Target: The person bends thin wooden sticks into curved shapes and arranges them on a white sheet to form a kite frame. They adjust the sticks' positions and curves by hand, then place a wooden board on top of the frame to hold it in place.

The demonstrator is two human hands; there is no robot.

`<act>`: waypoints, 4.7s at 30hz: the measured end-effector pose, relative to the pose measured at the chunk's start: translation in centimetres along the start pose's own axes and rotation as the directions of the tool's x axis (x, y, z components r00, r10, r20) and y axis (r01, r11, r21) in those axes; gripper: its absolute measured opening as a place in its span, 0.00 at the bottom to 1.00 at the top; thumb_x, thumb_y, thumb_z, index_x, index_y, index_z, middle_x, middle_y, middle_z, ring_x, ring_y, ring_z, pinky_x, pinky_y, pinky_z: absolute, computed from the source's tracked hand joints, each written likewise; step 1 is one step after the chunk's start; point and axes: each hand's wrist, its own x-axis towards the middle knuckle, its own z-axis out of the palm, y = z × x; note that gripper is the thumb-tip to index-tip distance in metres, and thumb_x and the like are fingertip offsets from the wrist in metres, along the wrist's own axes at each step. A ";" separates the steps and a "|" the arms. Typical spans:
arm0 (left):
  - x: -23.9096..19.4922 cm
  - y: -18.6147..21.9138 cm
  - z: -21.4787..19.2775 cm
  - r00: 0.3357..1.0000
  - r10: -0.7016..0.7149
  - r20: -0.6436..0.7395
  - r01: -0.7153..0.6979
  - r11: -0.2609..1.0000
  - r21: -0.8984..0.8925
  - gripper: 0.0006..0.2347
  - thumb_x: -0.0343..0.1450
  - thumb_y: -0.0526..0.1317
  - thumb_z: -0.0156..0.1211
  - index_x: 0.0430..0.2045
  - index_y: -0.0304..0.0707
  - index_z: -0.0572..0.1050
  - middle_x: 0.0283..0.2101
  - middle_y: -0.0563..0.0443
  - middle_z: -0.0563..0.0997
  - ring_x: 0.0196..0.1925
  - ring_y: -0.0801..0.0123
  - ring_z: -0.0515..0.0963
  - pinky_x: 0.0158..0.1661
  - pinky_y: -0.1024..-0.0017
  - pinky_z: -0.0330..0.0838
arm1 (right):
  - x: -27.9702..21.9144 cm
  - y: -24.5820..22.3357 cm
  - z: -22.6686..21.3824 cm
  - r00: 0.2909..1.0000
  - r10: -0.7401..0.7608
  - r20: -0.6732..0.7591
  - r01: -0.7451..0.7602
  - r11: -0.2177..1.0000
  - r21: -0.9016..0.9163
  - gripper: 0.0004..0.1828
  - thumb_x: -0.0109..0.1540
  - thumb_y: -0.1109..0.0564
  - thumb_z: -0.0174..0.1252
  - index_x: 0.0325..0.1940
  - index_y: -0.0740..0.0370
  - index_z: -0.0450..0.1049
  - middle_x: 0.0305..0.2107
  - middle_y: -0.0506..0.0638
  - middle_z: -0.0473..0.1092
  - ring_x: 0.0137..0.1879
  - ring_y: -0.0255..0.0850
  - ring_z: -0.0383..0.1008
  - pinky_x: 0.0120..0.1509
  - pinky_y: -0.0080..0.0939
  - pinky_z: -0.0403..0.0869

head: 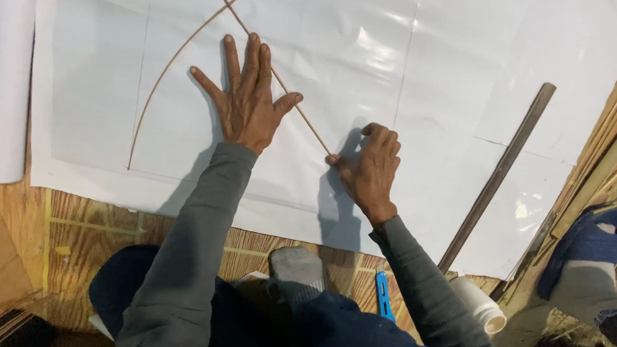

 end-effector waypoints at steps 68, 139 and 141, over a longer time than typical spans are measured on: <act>13.1 -11.1 -1.6 0.989 -0.093 -0.117 0.088 0.995 -0.048 0.37 0.80 0.66 0.36 0.74 0.31 0.56 0.78 0.43 0.57 0.78 0.41 0.50 0.57 0.09 0.24 | 8.9 -6.7 3.9 0.983 -0.182 -0.025 0.183 0.983 0.028 0.35 0.49 0.48 0.78 0.47 0.58 0.63 0.45 0.51 0.66 0.47 0.54 0.65 0.43 0.55 0.65; 10.3 -10.4 -7.8 0.975 0.109 -0.194 -0.160 0.950 -0.268 0.29 0.85 0.52 0.58 0.76 0.34 0.55 0.77 0.33 0.65 0.71 0.20 0.47 0.47 0.06 0.20 | -11.0 7.9 -2.8 0.977 0.202 -0.064 -0.208 0.974 -0.091 0.40 0.50 0.36 0.77 0.51 0.62 0.66 0.47 0.56 0.64 0.50 0.55 0.63 0.47 0.55 0.64; 9.8 -9.5 -9.2 0.995 0.053 -0.088 -0.078 0.944 -0.321 0.24 0.88 0.45 0.57 0.78 0.48 0.54 0.79 0.40 0.53 0.76 0.21 0.47 0.54 0.06 0.22 | -11.9 8.0 -3.2 0.976 0.199 -0.086 -0.193 0.979 0.072 0.34 0.56 0.38 0.72 0.49 0.63 0.64 0.45 0.57 0.62 0.50 0.51 0.60 0.51 0.51 0.63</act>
